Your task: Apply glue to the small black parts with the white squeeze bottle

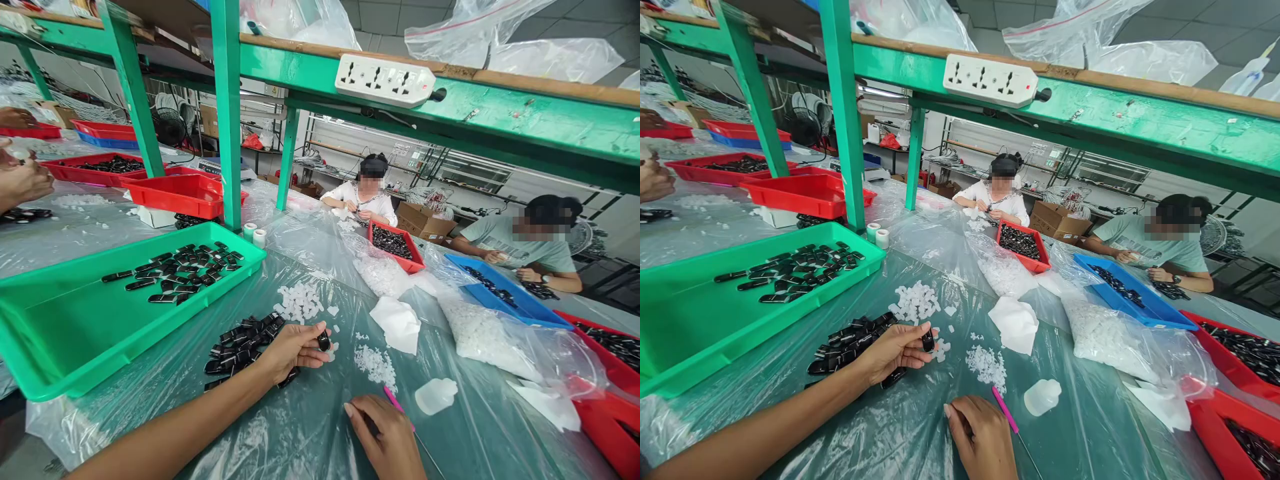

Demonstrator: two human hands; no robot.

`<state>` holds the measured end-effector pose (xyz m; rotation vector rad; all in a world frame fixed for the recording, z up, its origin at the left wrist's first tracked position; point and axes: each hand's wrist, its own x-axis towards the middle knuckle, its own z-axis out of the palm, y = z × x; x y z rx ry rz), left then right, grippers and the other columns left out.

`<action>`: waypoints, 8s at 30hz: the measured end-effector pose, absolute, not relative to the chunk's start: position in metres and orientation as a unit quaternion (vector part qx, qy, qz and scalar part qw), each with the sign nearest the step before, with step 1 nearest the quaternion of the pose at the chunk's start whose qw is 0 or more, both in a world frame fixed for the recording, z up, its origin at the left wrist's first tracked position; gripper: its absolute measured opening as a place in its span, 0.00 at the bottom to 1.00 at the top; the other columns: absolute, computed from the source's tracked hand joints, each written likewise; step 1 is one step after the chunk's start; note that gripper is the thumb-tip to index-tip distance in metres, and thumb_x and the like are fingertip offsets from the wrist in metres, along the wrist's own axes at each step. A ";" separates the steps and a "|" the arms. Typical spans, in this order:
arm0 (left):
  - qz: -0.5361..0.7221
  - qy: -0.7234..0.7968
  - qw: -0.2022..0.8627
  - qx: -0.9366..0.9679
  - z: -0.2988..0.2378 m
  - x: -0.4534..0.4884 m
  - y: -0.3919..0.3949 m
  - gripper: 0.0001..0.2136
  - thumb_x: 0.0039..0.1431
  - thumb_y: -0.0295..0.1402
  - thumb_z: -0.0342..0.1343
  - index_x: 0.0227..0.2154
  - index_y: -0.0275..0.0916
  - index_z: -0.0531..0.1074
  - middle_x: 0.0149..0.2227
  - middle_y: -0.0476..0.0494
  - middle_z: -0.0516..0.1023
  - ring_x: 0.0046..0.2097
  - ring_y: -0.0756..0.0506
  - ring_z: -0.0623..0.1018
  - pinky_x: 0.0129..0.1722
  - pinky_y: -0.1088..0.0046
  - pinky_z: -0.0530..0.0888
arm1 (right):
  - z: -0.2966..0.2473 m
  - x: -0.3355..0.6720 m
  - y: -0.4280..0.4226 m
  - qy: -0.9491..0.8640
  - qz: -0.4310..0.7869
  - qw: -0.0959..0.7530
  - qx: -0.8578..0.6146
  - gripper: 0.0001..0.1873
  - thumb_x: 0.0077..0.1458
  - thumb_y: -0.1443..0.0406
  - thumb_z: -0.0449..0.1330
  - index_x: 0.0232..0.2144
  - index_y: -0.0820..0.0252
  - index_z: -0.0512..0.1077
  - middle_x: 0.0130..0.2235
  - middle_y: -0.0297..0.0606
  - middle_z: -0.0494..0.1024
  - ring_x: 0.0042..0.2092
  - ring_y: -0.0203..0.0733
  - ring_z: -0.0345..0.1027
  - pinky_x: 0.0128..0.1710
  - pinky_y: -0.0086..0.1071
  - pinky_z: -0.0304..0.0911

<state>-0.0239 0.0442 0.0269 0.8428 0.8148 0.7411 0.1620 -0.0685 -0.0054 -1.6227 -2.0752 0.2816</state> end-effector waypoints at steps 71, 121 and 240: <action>0.266 0.273 0.486 0.786 0.009 -0.012 0.007 0.08 0.52 0.30 0.57 0.37 0.38 0.74 0.35 0.46 0.77 0.35 0.48 0.74 0.35 0.78 0.70 | -0.015 0.187 -0.080 -0.218 0.559 0.673 -0.433 0.19 0.46 0.53 0.61 0.34 0.63 0.73 0.17 0.26 0.58 0.19 0.28 0.41 0.18 0.25 0.48; 0.246 0.275 0.413 0.833 0.009 -0.016 0.008 0.06 0.52 0.30 0.59 0.35 0.41 0.73 0.35 0.47 0.70 0.31 0.50 0.69 0.27 0.79 0.64 | 0.002 0.167 -0.093 -0.414 0.311 0.583 -0.626 0.19 0.41 0.51 0.63 0.30 0.59 0.74 0.28 0.38 0.74 0.26 0.41 0.65 0.25 0.28 0.61; 0.219 0.278 0.521 0.777 0.013 -0.015 0.003 0.07 0.57 0.34 0.52 0.38 0.40 0.69 0.28 0.49 0.72 0.29 0.49 0.72 0.23 0.80 0.61 | 0.009 0.171 -0.088 -0.321 0.424 0.582 -0.615 0.24 0.45 0.47 0.58 0.34 0.61 0.71 0.25 0.39 0.72 0.25 0.42 0.64 0.20 0.29 0.56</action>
